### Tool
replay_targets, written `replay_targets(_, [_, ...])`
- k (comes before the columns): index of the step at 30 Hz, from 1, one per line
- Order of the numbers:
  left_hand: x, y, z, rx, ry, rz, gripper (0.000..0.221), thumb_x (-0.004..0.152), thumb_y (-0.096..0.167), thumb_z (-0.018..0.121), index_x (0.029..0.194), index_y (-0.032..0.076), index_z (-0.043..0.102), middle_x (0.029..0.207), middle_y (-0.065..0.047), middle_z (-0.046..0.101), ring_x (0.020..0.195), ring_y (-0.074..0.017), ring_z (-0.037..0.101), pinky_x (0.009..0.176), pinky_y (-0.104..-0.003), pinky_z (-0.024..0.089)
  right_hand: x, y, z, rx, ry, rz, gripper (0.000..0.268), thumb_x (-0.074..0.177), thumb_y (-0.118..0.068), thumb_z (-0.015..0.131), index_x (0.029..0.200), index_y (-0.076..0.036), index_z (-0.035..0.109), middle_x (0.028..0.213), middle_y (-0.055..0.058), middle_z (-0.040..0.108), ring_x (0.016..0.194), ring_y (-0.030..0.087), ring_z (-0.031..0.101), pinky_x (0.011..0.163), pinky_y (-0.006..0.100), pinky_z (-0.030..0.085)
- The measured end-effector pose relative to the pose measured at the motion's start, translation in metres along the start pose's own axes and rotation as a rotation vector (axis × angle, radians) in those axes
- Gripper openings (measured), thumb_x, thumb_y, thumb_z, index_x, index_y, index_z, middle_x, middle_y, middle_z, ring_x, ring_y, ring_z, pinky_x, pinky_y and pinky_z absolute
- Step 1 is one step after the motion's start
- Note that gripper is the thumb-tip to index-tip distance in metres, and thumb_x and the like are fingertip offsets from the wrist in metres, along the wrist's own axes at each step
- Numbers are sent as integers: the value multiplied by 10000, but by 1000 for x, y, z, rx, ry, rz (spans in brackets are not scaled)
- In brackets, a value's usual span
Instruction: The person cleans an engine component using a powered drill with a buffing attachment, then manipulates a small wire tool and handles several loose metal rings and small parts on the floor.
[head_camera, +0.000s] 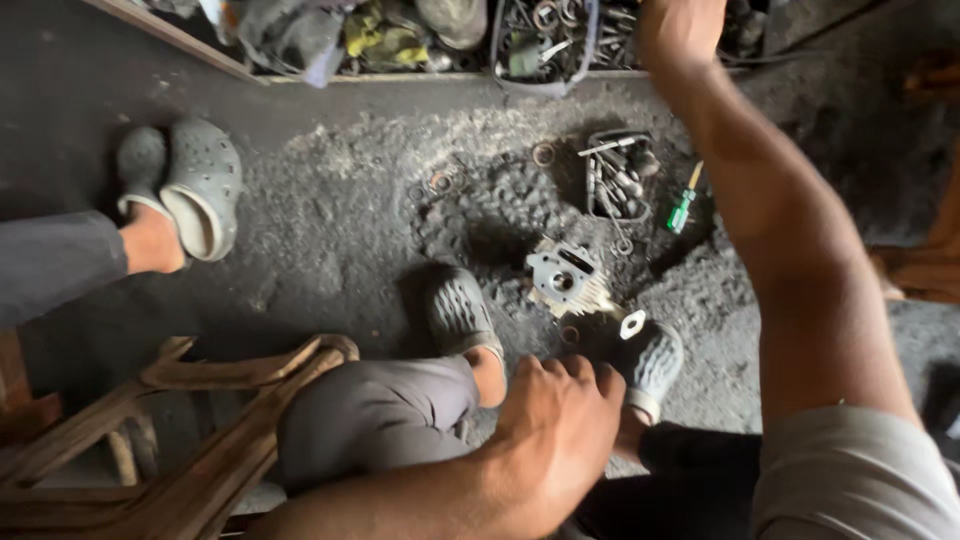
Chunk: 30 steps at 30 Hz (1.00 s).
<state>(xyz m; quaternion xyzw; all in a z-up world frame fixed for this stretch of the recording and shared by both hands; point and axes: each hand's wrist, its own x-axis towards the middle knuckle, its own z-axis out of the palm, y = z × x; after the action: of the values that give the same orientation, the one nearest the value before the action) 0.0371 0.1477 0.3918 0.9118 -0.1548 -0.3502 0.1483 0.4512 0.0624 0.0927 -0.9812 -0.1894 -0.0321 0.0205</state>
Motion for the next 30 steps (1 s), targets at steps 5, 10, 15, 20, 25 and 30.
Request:
replay_targets(5, [0, 8, -16, 58, -113, 74, 460, 874, 208, 718, 1249, 0, 553, 1086, -194, 674, 953, -295, 692, 804, -417, 511, -151, 54, 60, 312, -257, 289, 262, 863, -193, 741, 1041, -2, 727, 1094, 248, 722, 1044, 403, 700, 930, 500, 577])
replay_targets(10, [9, 23, -26, 226, -265, 152, 635, 933, 281, 710, 1354, -107, 434, 1130, -265, 633, 959, -302, 681, 812, -428, 536, -249, 72, 127, 413, -299, 547, 397, 862, -294, 768, 1019, 59, 680, 993, 279, 718, 947, 411, 713, 782, 436, 575])
replay_targets(15, [13, 42, -33, 226, -284, 203, 736, 904, 283, 754, 1412, -111, 395, 1183, -285, 625, 1006, -326, 679, 848, -435, 533, -267, 62, 145, 669, -104, 493, 363, 925, -262, 753, 1120, 37, 689, 1006, 258, 732, 905, 398, 699, 755, 425, 553])
replay_targets(20, [20, 48, -34, 240, -286, 195, 777, 870, 287, 791, 1412, -105, 395, 1177, -275, 630, 1003, -322, 686, 853, -454, 527, -252, 69, 143, 821, -472, 682, 364, 933, -263, 738, 1139, 37, 721, 954, 169, 757, 767, 232, 684, 657, 372, 534])
replay_targets(25, [25, 47, -37, 209, -328, 184, 858, 832, 299, 830, 1435, -109, 375, 1183, -279, 631, 1010, -316, 689, 851, -430, 528, -244, 66, 141, 1136, -534, 773, 311, 896, -97, 695, 1178, 32, 719, 998, 173, 764, 771, 245, 708, 621, 355, 546])
replay_targets(30, [24, 45, -37, 235, -307, 207, 905, 795, 321, 850, 1433, -110, 376, 1187, -275, 630, 1031, -323, 676, 839, -446, 520, -262, 51, 138, 1687, -330, 1376, 315, 846, 46, 625, 1127, -60, 530, 1034, 271, 752, 825, 334, 814, 694, 352, 641])
